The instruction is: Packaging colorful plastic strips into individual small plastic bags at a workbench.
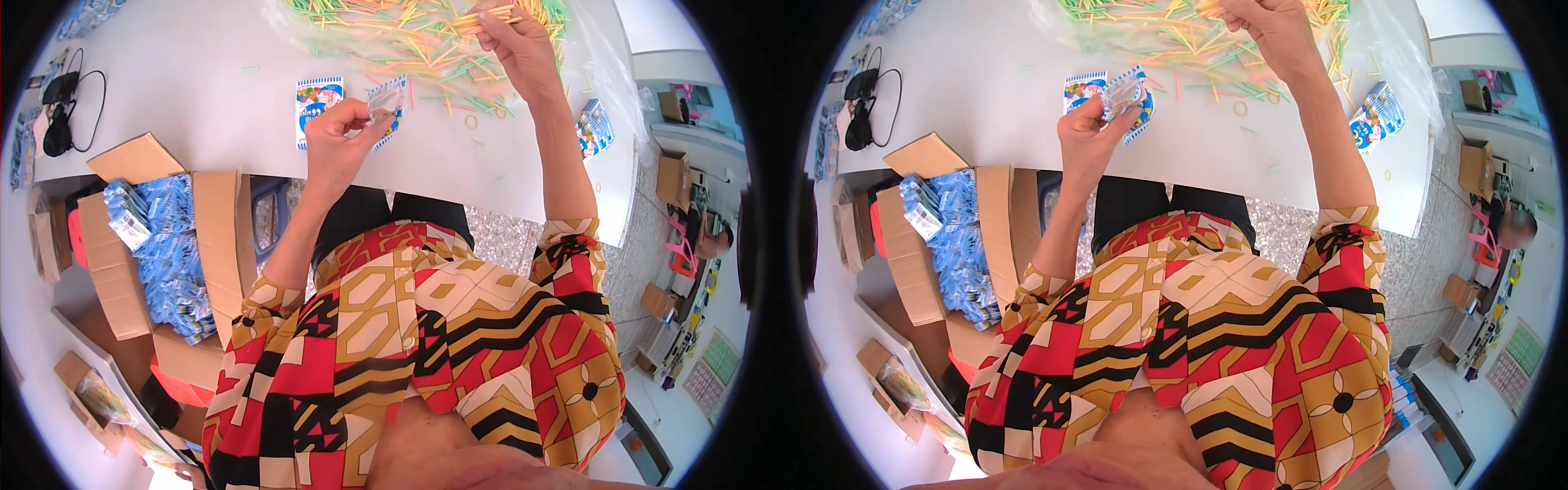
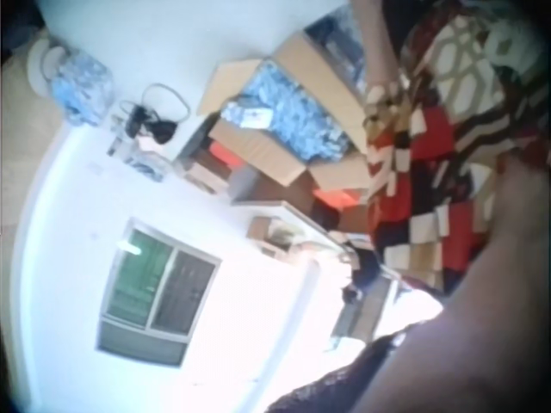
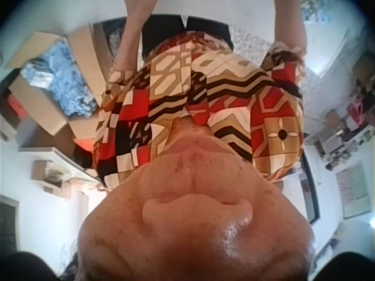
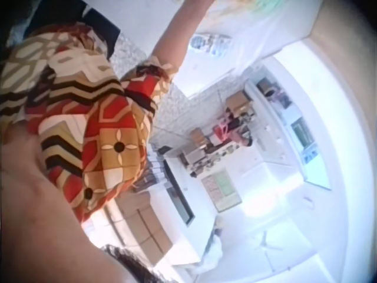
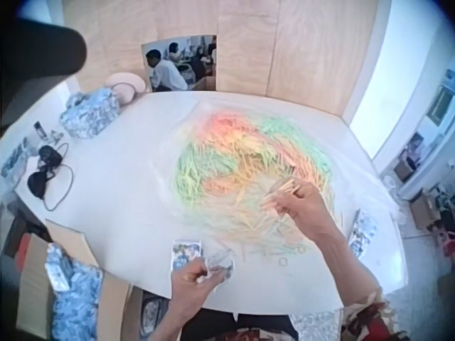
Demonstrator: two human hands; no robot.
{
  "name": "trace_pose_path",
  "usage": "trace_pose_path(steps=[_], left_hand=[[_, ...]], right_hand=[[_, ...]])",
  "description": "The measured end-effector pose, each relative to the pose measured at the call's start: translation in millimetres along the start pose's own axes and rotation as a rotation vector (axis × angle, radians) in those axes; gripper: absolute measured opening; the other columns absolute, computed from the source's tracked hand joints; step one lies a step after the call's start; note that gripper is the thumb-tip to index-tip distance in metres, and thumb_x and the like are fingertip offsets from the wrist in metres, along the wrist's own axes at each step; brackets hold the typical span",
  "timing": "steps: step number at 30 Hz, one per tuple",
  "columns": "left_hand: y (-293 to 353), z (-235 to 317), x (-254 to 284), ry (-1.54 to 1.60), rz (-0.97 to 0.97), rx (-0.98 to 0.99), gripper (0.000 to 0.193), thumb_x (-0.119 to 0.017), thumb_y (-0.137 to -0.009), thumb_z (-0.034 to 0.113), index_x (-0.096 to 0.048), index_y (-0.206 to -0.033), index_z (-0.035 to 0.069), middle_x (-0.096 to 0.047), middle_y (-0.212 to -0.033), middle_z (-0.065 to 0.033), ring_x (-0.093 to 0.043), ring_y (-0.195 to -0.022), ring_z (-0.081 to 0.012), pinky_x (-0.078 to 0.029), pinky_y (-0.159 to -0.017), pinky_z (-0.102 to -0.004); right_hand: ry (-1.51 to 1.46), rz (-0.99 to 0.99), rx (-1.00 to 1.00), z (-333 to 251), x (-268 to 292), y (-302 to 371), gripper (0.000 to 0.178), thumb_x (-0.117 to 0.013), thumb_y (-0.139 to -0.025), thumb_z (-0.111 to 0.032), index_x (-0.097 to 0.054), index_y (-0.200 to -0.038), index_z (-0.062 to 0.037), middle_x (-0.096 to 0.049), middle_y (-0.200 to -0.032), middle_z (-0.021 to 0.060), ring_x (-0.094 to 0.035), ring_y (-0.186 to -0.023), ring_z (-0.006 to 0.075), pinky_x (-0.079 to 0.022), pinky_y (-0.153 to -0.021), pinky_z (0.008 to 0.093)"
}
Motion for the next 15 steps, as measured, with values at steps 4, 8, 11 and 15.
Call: trace_pose_path(steps=[4, 8, 11, 15], left_hand=[[-3.2, 1.0, -6.3, 0.000, -0.034, -0.022, 0.010, -0.073, -0.074, 0.005, -0.065, -0.076, 0.000, -0.061, -0.067, -0.0004, -0.056, -0.063, -0.0043, -0.045, -0.055, -0.0188], [0.2, 4.4, -1.9, -0.024, -0.032, -0.029, 0.010, -0.073, -0.075, 0.006, -0.064, -0.075, 0.000, -0.060, -0.065, 0.0000, -0.056, -0.062, -0.0042, -0.045, -0.056, -0.0189], [0.2, 6.2, -5.3, -0.043, -0.060, -0.052, 0.010, -0.072, -0.075, 0.005, -0.064, -0.074, 0.000, -0.061, -0.065, -0.0003, -0.056, -0.062, -0.0042, -0.045, -0.057, -0.0189], [1.0, 15.6, -7.5, -0.045, -0.062, -0.070, 0.009, -0.072, -0.075, 0.004, -0.064, -0.074, 0.000, -0.061, -0.065, -0.0011, -0.055, -0.061, -0.0047, -0.046, -0.058, -0.0193]], right_hand=[[-0.825, -0.600, 0.343, -32.6, -41.5, 14.0, 0.010, -0.058, -0.087, -0.006, -0.061, -0.092, 0.0017, -0.064, -0.076, 0.0070, -0.057, -0.060, 0.0088, -0.045, -0.055, 0.0201], [-0.408, -0.111, -0.192, -19.0, -58.6, 35.8, 0.011, -0.056, -0.088, -0.006, -0.060, -0.096, 0.0007, -0.064, -0.078, 0.0053, -0.059, -0.060, 0.0073, -0.046, -0.054, 0.0171], [-0.480, -0.129, -0.248, -16.8, -76.9, 46.5, 0.010, -0.057, -0.088, -0.007, -0.060, -0.094, -0.0003, -0.064, -0.076, 0.0039, -0.058, -0.059, 0.0068, -0.046, -0.053, 0.0173], [-0.480, -0.214, -0.217, -2.3, -82.8, 52.2, 0.013, -0.056, -0.090, -0.014, -0.061, -0.097, -0.0040, -0.062, -0.085, 0.0017, -0.053, -0.067, 0.0043, -0.043, -0.059, 0.0212]])
Point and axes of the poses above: each hand's wrist, its own y-axis away from the middle knuckle, its own x-axis out of the back of the hand, z = x × y, the point moved 10 cm from there along -y, towards the middle knuckle
